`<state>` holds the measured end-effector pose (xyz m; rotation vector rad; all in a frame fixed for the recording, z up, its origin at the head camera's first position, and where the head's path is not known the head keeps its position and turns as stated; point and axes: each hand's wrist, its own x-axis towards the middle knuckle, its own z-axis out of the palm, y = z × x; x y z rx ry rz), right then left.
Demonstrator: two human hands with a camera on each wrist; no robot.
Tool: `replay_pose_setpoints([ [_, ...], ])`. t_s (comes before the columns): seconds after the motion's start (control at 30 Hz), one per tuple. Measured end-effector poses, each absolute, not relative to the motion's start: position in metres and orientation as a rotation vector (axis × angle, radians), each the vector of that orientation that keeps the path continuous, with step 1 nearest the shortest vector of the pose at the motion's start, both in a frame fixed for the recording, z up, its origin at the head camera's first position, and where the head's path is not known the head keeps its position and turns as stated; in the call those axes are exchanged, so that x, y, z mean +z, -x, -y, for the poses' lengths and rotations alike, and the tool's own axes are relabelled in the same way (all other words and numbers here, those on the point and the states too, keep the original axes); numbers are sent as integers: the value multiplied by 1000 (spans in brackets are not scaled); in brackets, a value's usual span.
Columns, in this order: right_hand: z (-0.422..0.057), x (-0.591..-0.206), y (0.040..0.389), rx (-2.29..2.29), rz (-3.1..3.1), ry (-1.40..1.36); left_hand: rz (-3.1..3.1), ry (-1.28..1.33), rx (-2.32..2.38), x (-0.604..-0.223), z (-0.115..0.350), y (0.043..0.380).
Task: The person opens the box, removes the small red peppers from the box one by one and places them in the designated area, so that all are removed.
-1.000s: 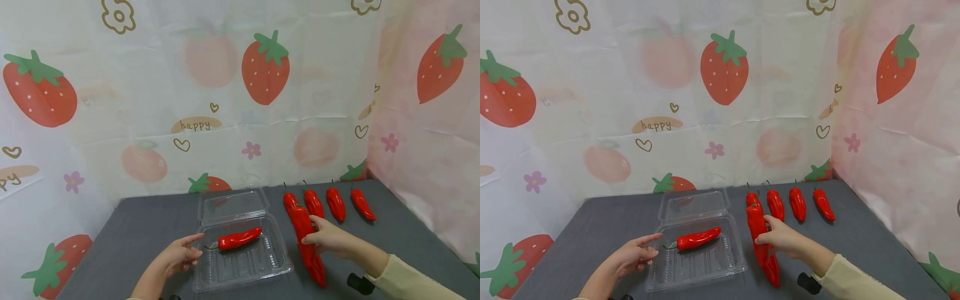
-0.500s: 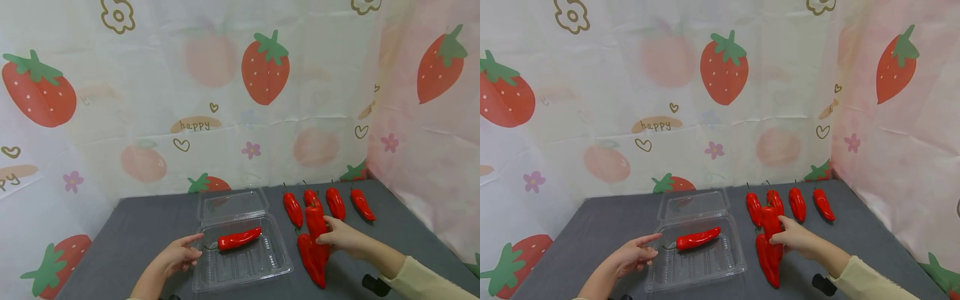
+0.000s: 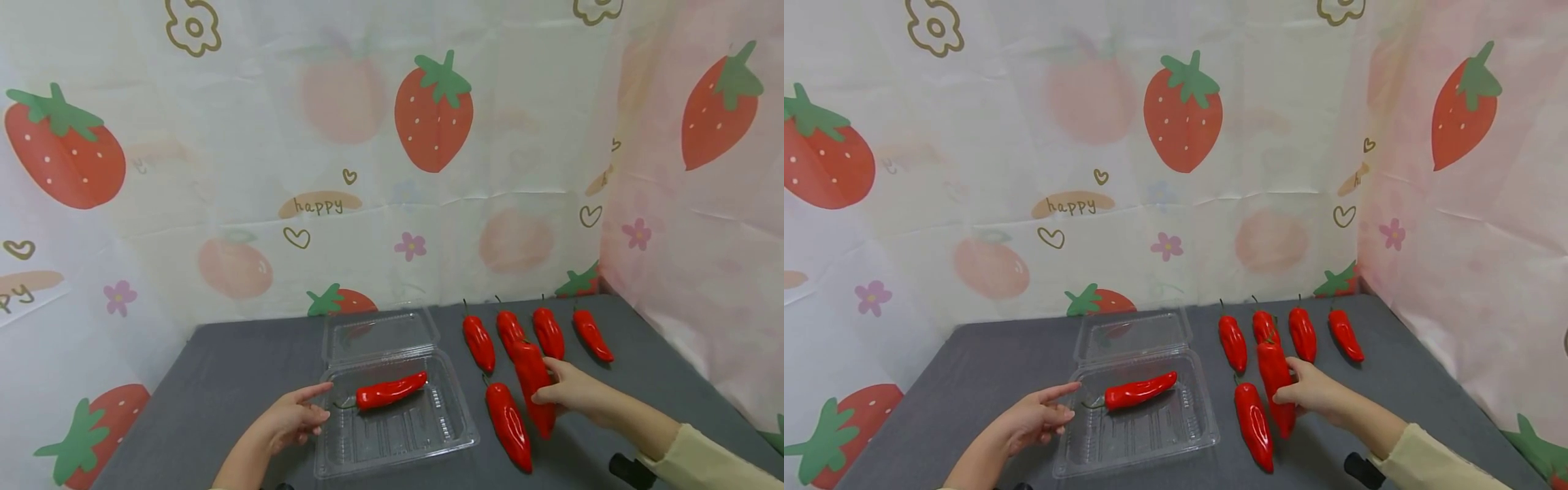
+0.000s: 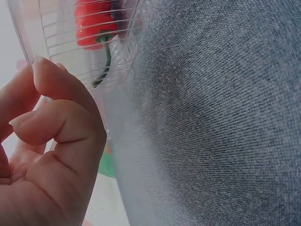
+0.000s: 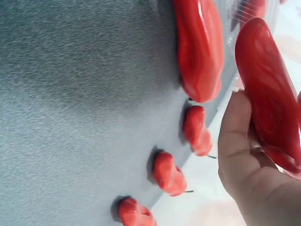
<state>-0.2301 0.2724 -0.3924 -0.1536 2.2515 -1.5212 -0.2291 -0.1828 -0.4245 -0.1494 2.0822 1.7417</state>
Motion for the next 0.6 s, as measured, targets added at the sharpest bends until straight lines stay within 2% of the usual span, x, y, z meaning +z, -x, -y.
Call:
replay_pose_setpoints([
  [0.6, -290, -405, 230, -1482, -2242, 121, -2094, 176, 1724, -428, 184, 232],
])
